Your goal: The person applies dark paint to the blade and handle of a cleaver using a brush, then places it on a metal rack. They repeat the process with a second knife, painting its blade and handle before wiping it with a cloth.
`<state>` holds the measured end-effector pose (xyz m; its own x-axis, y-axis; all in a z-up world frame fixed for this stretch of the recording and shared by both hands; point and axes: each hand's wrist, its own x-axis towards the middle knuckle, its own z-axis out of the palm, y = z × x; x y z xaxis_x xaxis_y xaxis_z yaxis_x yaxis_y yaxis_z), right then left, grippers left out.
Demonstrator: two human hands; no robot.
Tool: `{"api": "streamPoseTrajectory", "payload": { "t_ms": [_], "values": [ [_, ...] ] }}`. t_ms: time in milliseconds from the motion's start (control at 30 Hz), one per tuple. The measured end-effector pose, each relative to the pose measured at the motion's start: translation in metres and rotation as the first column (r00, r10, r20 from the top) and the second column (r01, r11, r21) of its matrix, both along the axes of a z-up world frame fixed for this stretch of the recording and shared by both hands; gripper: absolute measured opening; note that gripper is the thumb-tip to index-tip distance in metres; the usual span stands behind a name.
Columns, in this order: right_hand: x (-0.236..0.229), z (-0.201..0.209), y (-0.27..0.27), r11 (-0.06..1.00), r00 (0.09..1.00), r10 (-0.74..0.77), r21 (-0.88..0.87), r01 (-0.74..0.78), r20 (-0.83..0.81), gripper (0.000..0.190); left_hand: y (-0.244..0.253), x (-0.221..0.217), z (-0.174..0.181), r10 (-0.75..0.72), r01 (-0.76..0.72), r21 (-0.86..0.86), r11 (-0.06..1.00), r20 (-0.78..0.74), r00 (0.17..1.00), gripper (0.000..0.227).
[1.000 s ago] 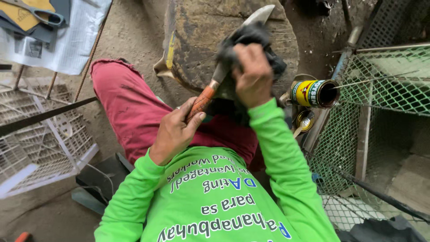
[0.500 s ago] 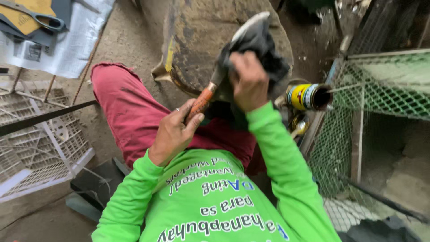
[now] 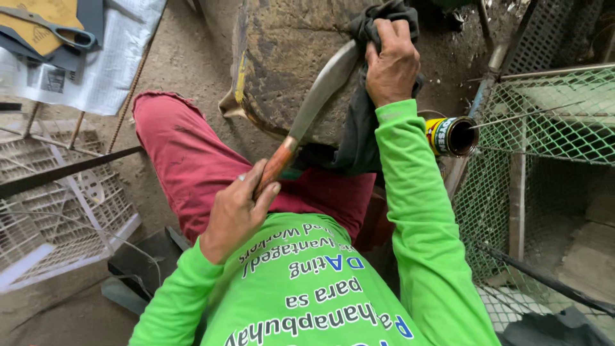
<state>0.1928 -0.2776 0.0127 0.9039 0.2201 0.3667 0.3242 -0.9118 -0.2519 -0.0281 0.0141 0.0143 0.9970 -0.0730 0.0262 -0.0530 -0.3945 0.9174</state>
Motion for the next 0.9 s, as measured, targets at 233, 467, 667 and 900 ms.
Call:
{"api": "streamPoseTrajectory", "payload": {
  "t_ms": [233,467,667,900],
  "values": [
    [-0.02,-0.003,0.026,0.993,0.995,-0.035,0.109,0.045,-0.097,0.035,-0.001,-0.004,-0.002,-0.007,0.007,0.001,1.0,-0.02,1.0,0.05],
    [-0.04,0.013,0.029,0.989,0.989,0.14,0.063,-0.137,-0.053,0.038,-0.001,-0.007,-0.004,-0.009,0.009,0.007,1.0,0.009,1.0,0.05],
    [-0.03,0.011,0.036,0.987,0.991,0.119,0.12,-0.111,-0.061,0.04,-0.001,-0.005,-0.004,-0.027,0.027,0.096,0.995,-0.005,1.0,0.053],
    [-0.103,0.021,0.072,0.953,0.955,0.286,0.128,-0.276,-0.075,0.04,0.0,-0.004,-0.007,-0.033,0.032,0.112,0.993,0.014,0.999,0.053]
  ]
}}
